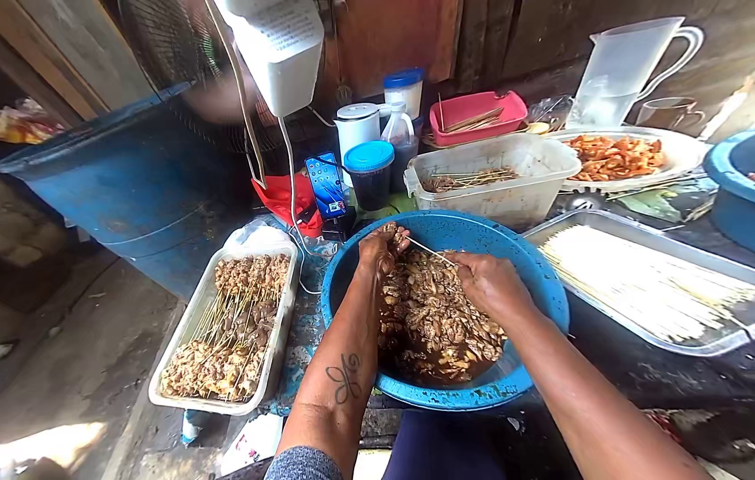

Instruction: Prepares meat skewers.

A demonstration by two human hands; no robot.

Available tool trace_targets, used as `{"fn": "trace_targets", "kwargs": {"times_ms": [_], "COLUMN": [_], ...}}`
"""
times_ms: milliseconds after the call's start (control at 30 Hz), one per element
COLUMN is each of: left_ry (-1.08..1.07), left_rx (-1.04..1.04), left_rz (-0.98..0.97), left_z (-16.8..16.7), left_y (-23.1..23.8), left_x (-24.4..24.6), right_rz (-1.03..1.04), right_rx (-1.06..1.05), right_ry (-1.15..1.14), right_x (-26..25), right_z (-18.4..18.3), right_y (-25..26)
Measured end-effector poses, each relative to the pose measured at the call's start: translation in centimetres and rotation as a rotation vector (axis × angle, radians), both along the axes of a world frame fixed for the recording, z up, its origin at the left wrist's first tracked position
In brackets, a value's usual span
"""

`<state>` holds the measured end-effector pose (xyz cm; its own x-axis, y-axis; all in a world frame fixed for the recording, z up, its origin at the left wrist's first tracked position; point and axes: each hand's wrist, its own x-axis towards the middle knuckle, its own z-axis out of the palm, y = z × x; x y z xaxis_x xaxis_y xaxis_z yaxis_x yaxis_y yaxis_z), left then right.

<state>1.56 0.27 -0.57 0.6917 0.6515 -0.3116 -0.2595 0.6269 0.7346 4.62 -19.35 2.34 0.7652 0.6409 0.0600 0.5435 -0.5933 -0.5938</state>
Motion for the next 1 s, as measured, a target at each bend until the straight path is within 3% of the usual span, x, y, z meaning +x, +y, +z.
{"fn": "trace_targets", "kwargs": {"times_ms": [300, 667, 1000], "left_ry": [0.083, 0.066, 0.141], "left_rx": [0.168, 0.158, 0.522], "left_rz": [-0.069, -0.148, -0.095], "left_z": [0.5, 1.8, 0.2], "left_y": [-1.1, -1.7, -1.4], "left_x": [0.0, -0.3, -0.1], "right_rz": [0.045, -0.012, -0.016], "right_rx": [-0.039, 0.056, 0.082], "right_ry": [-0.023, 0.046, 0.048], "right_x": [0.2, 0.4, 0.1], "right_z": [0.0, 0.1, 0.3], "right_y": [0.1, 0.1, -0.1]}}
